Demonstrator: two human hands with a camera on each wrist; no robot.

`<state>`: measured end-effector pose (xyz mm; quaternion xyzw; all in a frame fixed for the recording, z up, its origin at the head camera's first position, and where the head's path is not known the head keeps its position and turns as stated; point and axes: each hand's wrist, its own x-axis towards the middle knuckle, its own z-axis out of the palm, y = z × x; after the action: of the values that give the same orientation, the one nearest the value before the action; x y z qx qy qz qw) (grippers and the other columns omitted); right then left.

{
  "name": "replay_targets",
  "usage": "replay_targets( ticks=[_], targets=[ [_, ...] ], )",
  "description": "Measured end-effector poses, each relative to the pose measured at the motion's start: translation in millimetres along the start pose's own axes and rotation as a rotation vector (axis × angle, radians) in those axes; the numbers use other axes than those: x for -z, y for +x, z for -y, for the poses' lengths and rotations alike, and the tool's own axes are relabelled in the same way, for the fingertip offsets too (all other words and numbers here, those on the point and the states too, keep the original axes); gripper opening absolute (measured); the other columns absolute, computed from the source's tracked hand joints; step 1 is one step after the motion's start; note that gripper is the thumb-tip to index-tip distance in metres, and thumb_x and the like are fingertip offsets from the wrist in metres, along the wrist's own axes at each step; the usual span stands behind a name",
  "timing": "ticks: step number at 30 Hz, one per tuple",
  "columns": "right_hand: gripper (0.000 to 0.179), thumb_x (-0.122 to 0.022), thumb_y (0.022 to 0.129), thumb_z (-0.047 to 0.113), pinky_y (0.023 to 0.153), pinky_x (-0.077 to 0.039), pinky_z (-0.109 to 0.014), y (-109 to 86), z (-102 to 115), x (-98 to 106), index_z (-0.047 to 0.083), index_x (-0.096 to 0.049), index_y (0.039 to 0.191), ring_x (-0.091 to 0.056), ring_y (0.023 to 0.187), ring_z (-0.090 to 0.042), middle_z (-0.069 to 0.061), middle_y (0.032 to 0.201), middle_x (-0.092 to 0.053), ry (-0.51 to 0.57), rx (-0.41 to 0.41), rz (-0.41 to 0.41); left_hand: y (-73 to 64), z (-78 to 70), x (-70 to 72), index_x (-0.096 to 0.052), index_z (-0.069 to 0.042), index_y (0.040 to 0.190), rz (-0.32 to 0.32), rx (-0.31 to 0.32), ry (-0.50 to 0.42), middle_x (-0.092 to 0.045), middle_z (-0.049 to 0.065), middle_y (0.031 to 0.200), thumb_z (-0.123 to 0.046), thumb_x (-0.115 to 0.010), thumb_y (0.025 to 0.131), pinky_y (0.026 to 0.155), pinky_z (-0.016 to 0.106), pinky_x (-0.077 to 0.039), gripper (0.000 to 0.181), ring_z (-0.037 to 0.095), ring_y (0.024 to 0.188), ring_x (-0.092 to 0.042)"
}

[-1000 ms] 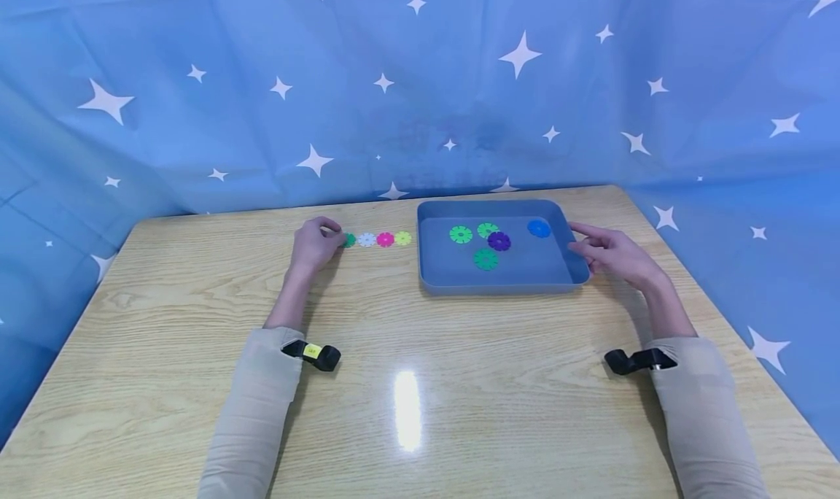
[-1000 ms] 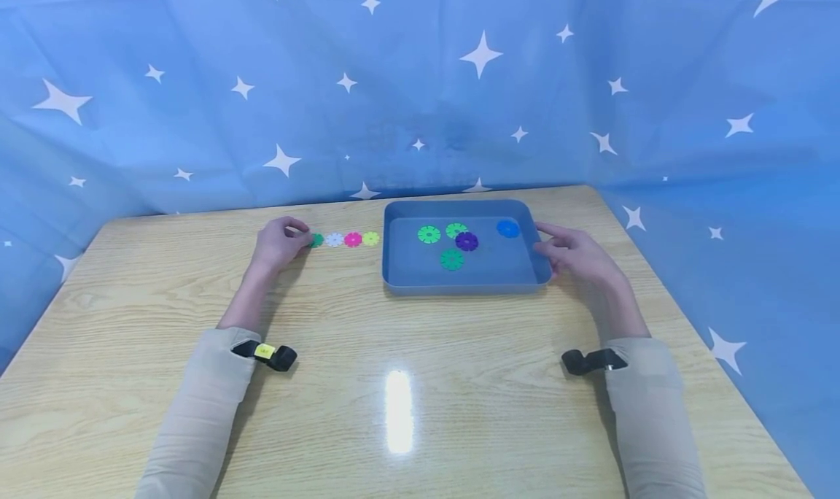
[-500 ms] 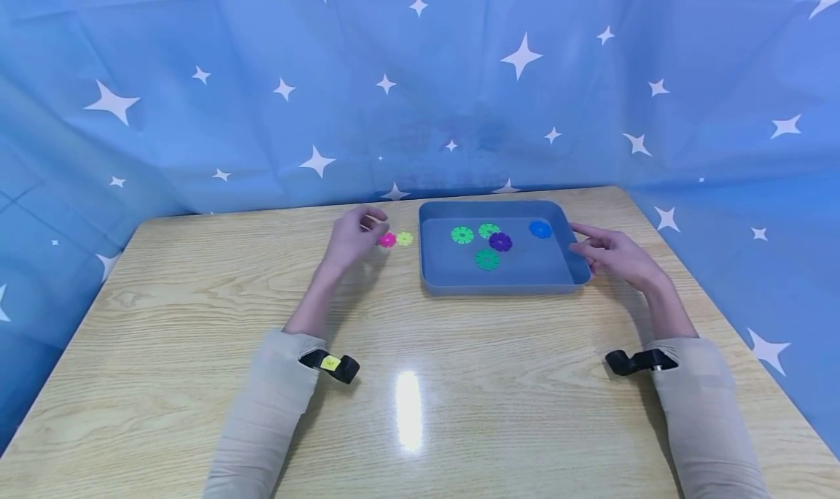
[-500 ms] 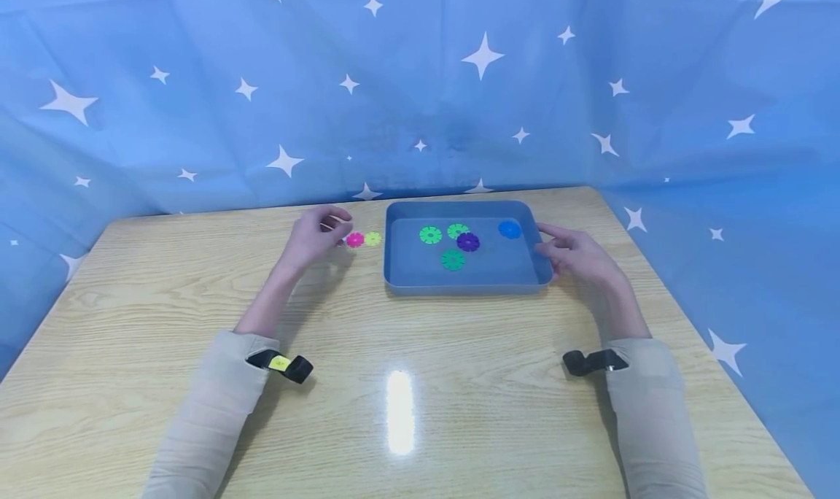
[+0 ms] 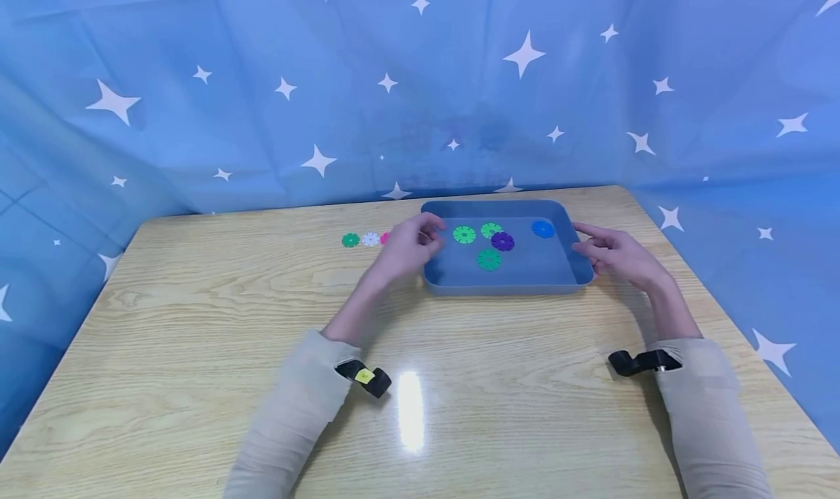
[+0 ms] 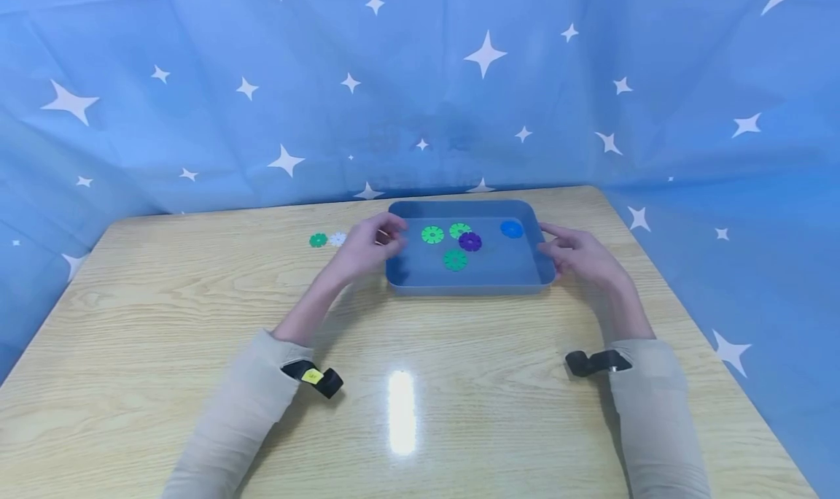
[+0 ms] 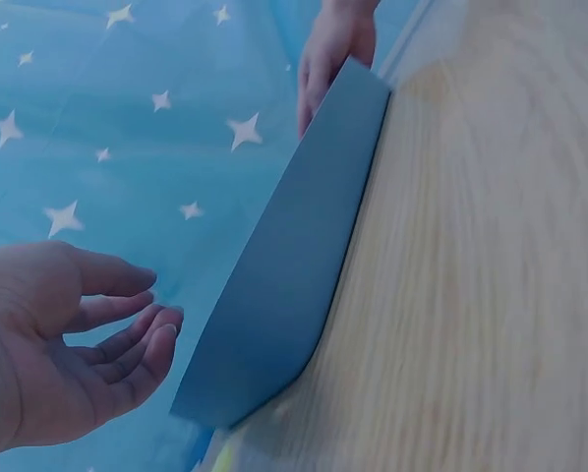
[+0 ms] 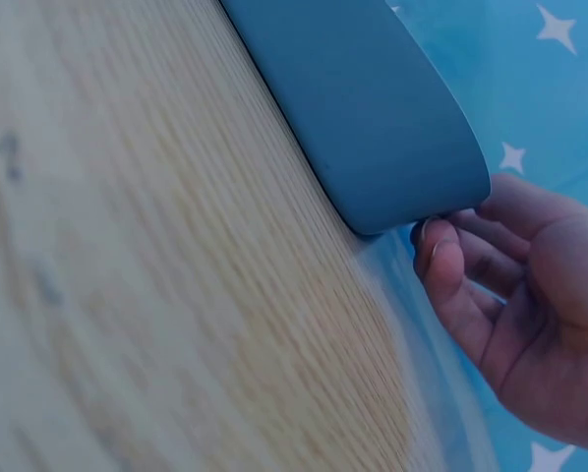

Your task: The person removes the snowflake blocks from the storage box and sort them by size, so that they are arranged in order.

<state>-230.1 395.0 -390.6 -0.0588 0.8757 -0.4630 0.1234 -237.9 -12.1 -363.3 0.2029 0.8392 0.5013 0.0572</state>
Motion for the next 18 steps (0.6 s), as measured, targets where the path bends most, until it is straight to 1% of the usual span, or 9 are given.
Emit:
replay_targets(
  ticks=[4, 7, 10, 13, 18],
  targets=[
    [0.064, -0.060, 0.104, 0.027, 0.063, -0.047, -0.035, 1.2, -2, 1, 0.012, -0.031, 0.159, -0.050, 0.063, -0.028, -0.008, 0.078, -0.053, -0.003, -0.002, 0.000, 5.3, -5.6, -15.7, -0.063, 0.002, 0.121, 0.058, -0.032, 0.001, -0.065, 0.012, 0.101, -0.006, -0.063, 0.099, 0.082, 0.031, -0.053, 0.024, 0.025, 0.093, -0.064],
    [0.065, -0.060, 0.104, 0.028, 0.063, -0.047, -0.035, 1.4, -3, 1, 0.012, -0.031, 0.159, -0.050, 0.064, -0.027, -0.007, 0.077, -0.052, 0.000, -0.005, 0.001, 10.7, -6.5, -27.8, -0.063, 0.003, 0.123, 0.088, -0.029, -0.001, -0.066, 0.013, 0.102, -0.006, -0.063, 0.099, 0.084, 0.030, -0.053, 0.025, 0.025, 0.094, -0.064],
    [0.065, -0.060, 0.104, 0.028, 0.062, -0.046, -0.035, 1.1, -3, 1, 0.012, -0.031, 0.159, -0.049, 0.063, -0.026, -0.006, 0.074, -0.048, 0.007, -0.003, 0.004, 17.8, -4.9, -40.6, -0.064, 0.002, 0.124, 0.114, -0.011, 0.001, -0.066, 0.012, 0.105, -0.007, -0.064, 0.099, 0.084, 0.030, -0.052, 0.027, 0.024, 0.096, -0.064],
    [0.065, -0.059, 0.104, 0.027, 0.061, -0.046, -0.035, 0.7, -1, 1, 0.009, -0.029, 0.159, -0.049, 0.063, -0.026, -0.006, 0.071, -0.046, 0.005, 0.014, 0.014, 25.7, -3.1, -52.6, -0.065, 0.001, 0.124, 0.124, 0.015, 0.005, -0.066, 0.011, 0.107, -0.008, -0.065, 0.098, 0.084, 0.030, -0.052, 0.027, 0.023, 0.099, -0.063],
    [0.063, -0.059, 0.104, 0.027, 0.062, -0.048, -0.035, -0.2, 0, 1, 0.010, -0.032, 0.159, -0.050, 0.063, -0.026, -0.005, 0.072, -0.046, 0.015, 0.016, 0.010, 35.8, -2.0, -68.3, -0.066, -0.003, 0.123, 0.126, 0.071, 0.058, -0.065, 0.010, 0.112, -0.010, -0.068, 0.097, 0.086, 0.032, -0.051, 0.027, 0.023, 0.104, -0.060]
  ],
)
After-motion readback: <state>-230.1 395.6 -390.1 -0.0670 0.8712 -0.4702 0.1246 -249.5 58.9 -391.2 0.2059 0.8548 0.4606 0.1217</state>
